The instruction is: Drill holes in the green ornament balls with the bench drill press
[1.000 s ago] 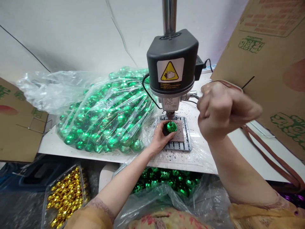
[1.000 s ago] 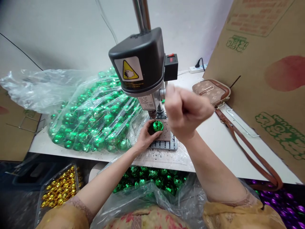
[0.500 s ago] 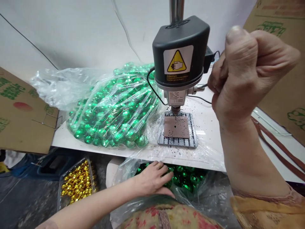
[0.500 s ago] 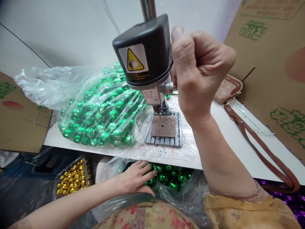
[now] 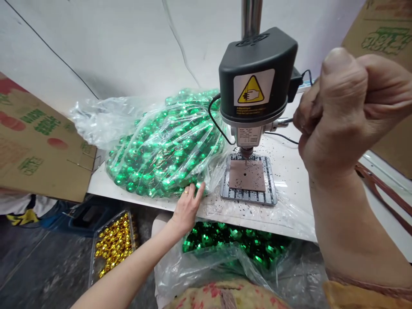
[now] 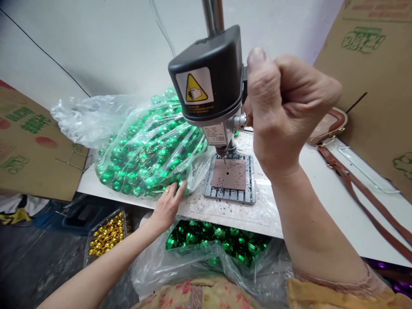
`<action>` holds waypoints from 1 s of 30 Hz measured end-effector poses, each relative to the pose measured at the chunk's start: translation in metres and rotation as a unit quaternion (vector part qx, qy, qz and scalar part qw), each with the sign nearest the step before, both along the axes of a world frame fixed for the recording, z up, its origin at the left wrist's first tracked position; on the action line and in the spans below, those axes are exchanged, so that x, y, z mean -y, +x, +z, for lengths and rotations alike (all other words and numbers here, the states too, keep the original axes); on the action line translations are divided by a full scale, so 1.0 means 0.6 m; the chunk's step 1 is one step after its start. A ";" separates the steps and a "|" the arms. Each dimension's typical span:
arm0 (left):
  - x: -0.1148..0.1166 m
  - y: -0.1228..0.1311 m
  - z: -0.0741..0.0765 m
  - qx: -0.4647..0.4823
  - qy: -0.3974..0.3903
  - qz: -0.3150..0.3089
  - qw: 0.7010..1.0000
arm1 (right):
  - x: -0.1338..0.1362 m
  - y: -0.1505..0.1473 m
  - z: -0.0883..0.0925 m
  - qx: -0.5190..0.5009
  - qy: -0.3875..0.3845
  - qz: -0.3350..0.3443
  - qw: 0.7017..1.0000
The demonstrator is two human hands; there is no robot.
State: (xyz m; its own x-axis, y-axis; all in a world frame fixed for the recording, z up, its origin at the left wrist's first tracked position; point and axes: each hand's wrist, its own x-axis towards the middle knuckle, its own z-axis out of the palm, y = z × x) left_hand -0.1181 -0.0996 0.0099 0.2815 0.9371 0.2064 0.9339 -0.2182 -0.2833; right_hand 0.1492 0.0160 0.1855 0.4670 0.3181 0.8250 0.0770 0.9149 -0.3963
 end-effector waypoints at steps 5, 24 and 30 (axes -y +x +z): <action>-0.060 -0.029 -0.029 0.169 0.003 -0.043 0.985 | 0.001 -0.001 0.000 0.000 -0.002 -0.001 1.000; -0.131 0.072 0.087 0.212 -0.152 -0.256 0.931 | 0.010 0.000 -0.002 0.003 0.001 0.005 1.000; -0.212 0.072 0.075 0.149 -0.118 -0.066 0.980 | 0.011 0.002 -0.006 0.016 -0.006 0.010 1.000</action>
State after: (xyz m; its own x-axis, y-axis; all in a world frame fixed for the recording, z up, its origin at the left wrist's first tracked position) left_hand -0.0747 0.0277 0.0551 0.3639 0.9281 0.0786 0.9267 -0.3693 0.0699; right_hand 0.1502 0.0094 0.1817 0.4331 0.3369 0.8360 0.0714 0.9118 -0.4044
